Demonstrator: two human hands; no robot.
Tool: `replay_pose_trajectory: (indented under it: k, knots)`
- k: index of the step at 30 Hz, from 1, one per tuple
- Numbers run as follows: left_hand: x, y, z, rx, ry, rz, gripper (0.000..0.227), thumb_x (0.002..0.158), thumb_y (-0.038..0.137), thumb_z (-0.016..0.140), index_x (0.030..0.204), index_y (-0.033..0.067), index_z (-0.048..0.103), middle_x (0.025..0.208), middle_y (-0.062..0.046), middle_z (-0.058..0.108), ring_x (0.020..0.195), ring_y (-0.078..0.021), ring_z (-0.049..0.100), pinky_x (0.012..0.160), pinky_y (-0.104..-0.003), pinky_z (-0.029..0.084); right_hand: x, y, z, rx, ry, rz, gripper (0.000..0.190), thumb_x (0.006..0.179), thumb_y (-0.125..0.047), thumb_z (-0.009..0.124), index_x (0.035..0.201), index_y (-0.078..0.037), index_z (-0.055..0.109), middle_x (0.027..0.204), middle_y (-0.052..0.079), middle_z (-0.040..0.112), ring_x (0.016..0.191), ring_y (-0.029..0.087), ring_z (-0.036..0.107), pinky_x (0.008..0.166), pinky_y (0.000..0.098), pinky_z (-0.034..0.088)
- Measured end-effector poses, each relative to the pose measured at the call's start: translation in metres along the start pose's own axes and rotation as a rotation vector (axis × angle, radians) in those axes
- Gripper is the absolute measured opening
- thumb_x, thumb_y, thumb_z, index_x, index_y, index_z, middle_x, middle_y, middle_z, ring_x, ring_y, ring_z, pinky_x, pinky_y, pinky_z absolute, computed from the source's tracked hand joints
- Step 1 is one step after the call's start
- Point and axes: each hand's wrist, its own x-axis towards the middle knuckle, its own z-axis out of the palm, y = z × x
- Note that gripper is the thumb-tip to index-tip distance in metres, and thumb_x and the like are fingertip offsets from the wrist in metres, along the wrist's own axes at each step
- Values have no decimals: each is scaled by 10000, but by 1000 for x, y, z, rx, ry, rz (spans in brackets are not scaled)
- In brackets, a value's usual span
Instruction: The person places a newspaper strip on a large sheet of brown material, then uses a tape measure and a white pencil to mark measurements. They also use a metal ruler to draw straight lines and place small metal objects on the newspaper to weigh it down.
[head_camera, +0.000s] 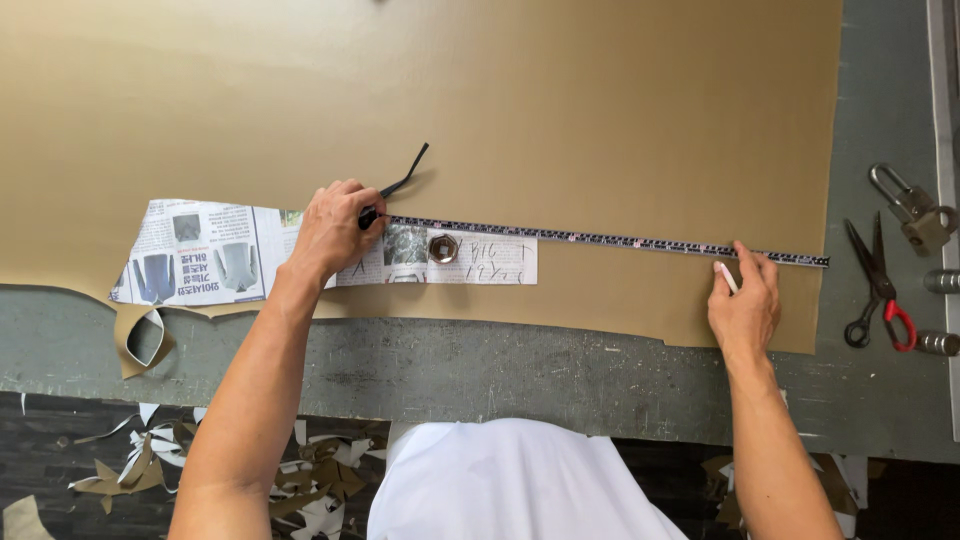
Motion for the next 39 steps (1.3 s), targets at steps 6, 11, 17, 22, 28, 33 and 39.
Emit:
replay_pose_trajectory:
  k: [6, 11, 17, 22, 28, 33, 39]
  knots:
    - [2, 6, -6, -4, 19, 11, 127, 853, 189, 783, 948, 121, 734, 977, -77, 662, 1002, -289, 612, 922, -424, 469, 22, 9, -13, -50, -104, 12, 267, 1034, -258, 699, 1292, -215, 752, 1122, 125, 605, 1001, 344, 637, 862, 468, 519]
    - [6, 14, -11, 11, 53, 32, 115, 867, 181, 772, 953, 119, 729, 972, -65, 656, 981, -268, 609, 910, -410, 468, 33, 10, -21, -56, -37, -51, 156, 1054, -246, 707, 1157, -152, 778, 1078, 107, 635, 972, 335, 642, 835, 462, 509]
    - [11, 17, -13, 14, 25, 15, 116, 869, 176, 770, 965, 125, 730, 970, -55, 654, 970, -252, 610, 898, -399, 468, 35, 7, -22, -45, -18, -39, 147, 1052, -249, 717, 1136, -151, 787, 1042, 100, 638, 956, 328, 641, 839, 453, 504]
    - [7, 18, -9, -2, 9, 8, 116, 860, 179, 772, 955, 126, 732, 960, -55, 652, 963, -254, 607, 900, -399, 467, 32, 11, -17, -53, -45, 15, 170, 1039, -274, 725, 1143, -156, 789, 1044, 101, 644, 966, 328, 642, 855, 462, 504]
    - [6, 16, -6, -5, 10, 21, 122, 854, 174, 776, 944, 112, 721, 953, -72, 650, 971, -275, 608, 895, -411, 465, 28, 12, -13, -27, -61, 36, 177, 1043, -277, 723, 1163, -164, 788, 1078, 109, 657, 994, 338, 649, 871, 464, 504]
    - [7, 14, -1, -26, 16, 31, 115, 835, 142, 769, 936, 119, 719, 956, -75, 655, 982, -289, 613, 905, -416, 470, 29, 10, -13, -11, -15, -43, 207, 1049, -243, 742, 1226, -139, 773, 1092, 141, 652, 1021, 358, 652, 886, 464, 513]
    - [6, 6, 6, -2, 13, 43, 141, 830, 137, 792, 947, 115, 717, 964, -78, 654, 991, -287, 614, 899, -419, 465, 21, 8, -9, 9, -32, -63, 213, 1059, -242, 749, 1228, -115, 767, 1106, 142, 650, 1017, 363, 654, 886, 471, 513]
